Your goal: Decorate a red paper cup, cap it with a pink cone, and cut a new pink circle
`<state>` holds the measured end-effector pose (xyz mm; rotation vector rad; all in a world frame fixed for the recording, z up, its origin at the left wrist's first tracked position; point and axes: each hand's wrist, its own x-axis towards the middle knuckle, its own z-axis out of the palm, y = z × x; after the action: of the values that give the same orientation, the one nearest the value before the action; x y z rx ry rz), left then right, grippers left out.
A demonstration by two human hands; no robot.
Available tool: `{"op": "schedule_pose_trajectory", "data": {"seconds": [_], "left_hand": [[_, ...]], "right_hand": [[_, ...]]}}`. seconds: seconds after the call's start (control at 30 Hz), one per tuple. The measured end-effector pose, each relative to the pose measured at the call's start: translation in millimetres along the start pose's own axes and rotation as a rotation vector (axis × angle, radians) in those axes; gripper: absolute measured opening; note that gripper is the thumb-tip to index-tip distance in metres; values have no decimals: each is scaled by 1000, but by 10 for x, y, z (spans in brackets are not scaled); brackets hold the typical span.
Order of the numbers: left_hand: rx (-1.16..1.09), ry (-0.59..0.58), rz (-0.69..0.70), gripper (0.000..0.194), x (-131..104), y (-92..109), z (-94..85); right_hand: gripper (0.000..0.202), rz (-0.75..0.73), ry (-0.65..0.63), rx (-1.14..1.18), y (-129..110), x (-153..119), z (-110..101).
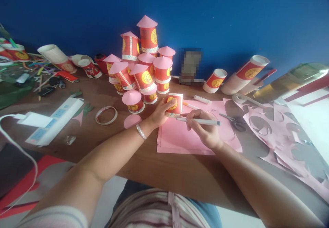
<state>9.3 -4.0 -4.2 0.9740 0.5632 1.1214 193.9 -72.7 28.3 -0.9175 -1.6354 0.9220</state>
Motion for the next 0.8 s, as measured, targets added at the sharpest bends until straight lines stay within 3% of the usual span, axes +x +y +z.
{"op": "schedule_pose_trajectory", "data": {"seconds": [0.23, 0.4, 0.57, 0.8], "left_hand": [[-34, -11, -26, 36, 9, -9, -25], [-6, -37, -70, 48, 0, 13, -39], [-21, -55, -45, 40, 1, -5, -48], [-49, -52, -25, 34, 24, -28, -60]], "right_hand": [[23, -10, 87, -90, -7, -20, 4], [13, -72, 182, -279, 14, -36, 5], [9, -188, 192, -370, 39, -46, 23], [10, -237, 148, -437, 45, -51, 25]]}}
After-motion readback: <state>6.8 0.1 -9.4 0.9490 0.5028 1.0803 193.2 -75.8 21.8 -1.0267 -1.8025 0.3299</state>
